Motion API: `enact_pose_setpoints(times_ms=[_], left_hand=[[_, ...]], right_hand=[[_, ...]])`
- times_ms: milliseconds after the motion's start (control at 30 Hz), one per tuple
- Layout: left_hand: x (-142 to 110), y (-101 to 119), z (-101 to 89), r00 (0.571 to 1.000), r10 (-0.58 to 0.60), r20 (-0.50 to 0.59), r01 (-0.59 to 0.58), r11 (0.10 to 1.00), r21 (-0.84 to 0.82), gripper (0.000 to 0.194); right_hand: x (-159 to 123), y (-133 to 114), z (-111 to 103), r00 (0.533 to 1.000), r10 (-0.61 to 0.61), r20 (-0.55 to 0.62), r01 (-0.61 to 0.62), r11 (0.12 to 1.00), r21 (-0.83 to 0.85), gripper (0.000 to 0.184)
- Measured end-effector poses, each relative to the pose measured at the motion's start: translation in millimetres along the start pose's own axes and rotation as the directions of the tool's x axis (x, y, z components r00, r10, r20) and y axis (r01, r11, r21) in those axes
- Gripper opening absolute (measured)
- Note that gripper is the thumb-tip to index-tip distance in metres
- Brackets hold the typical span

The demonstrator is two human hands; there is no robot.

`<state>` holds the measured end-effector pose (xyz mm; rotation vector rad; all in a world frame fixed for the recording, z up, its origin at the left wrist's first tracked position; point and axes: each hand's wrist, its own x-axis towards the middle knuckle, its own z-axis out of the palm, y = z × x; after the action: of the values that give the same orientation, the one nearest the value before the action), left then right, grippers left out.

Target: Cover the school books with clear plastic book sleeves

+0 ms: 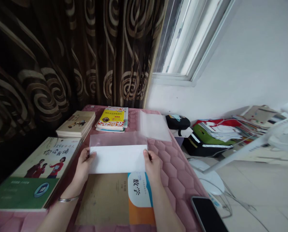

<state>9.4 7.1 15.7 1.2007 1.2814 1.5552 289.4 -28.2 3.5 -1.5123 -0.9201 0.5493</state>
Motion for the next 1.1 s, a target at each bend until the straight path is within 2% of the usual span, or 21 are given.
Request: enact_pose_setpoints(times_ms=[133,333,600,833,1100], left_hand=[[-1,2,1.1,1.000,-0.024,0.013,0.025,0.999,-0.049,0.025],[0,-2,2.4,0.998,0.031,-0.059,-0.031,0.999,-0.007,0.022],[-4,3,2.2,0.999,-0.031,-0.024,0.030,0.998,-0.064,0.025],[-3,3,2.9,0.999,0.023,-0.028,-0.024,1.000,-0.004,0.023],[-6,8,2.6,1.000,-0.009,-0.014,0.009,0.999,-0.042,0.020]], right_hand=[[-1,-1,0,0.999,-0.030,-0.027,0.029,0.999,-0.028,0.050],[-2,3,2,1.000,0.008,-0.019,-0.006,0.995,0.103,0.046],[-1,0,4,0.996,-0.062,-0.065,0.060,0.997,-0.038,0.052],[-7,-5,6,0.999,0.003,-0.038,0.002,0.992,0.123,0.046],[-6,-3,5,0.999,-0.027,-0.047,0.027,1.000,-0.005,0.047]])
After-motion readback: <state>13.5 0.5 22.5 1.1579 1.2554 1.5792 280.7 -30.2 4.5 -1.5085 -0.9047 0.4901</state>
